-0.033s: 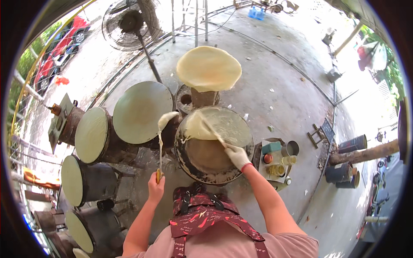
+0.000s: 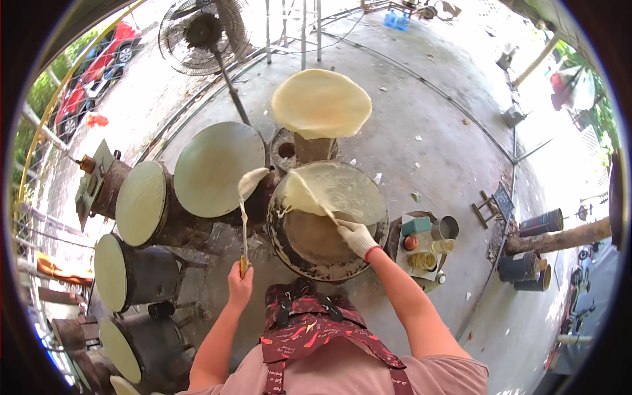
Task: The person makes thin crepes by scooping batter with a ladle, spreading it across circular hot plates using a wooden stick, and lifting the cooked crepes off the plates onto a stack.
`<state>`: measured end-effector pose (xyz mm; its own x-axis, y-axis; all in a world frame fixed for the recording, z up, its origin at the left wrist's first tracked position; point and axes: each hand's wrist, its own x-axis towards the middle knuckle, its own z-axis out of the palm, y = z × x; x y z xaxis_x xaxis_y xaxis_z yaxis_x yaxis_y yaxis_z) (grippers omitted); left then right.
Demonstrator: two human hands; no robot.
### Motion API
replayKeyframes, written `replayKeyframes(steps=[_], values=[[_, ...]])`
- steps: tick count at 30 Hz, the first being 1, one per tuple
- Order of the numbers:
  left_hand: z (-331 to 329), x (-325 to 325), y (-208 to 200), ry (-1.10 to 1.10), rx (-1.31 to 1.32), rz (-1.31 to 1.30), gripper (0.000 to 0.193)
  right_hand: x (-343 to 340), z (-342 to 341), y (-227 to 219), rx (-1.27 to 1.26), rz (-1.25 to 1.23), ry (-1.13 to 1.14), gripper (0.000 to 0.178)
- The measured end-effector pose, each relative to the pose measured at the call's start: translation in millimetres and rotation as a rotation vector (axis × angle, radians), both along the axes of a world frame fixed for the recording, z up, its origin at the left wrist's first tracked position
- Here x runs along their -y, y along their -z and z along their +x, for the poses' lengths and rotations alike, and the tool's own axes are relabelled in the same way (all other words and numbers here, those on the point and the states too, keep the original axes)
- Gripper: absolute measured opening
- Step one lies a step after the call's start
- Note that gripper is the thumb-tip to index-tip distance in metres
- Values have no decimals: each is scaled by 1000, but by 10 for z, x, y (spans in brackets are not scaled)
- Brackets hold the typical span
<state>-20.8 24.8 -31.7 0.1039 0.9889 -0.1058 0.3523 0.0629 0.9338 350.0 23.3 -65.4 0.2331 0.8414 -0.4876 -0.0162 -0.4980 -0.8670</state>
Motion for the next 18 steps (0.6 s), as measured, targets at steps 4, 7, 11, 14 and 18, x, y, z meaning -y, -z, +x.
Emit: replayKeyframes(steps=[4, 7, 11, 14, 18], values=[[131, 290, -62, -209, 234, -270, 6, 196, 135, -121, 9, -102, -317, 35], [138, 489, -21, -248, 172, -297, 9, 97, 528, -19, 2, -142, -31, 35], [223, 699, 239, -215, -155, -104, 13, -258, 334, -146, -57, -126, -169, 36], [394, 922, 41, -190, -327, -32, 16, 12, 367, -97, -163, -310, -471, 38], [366, 1356, 159, -61, -564, -42, 20, 300, 943, -240, -31, -390, -294, 33]])
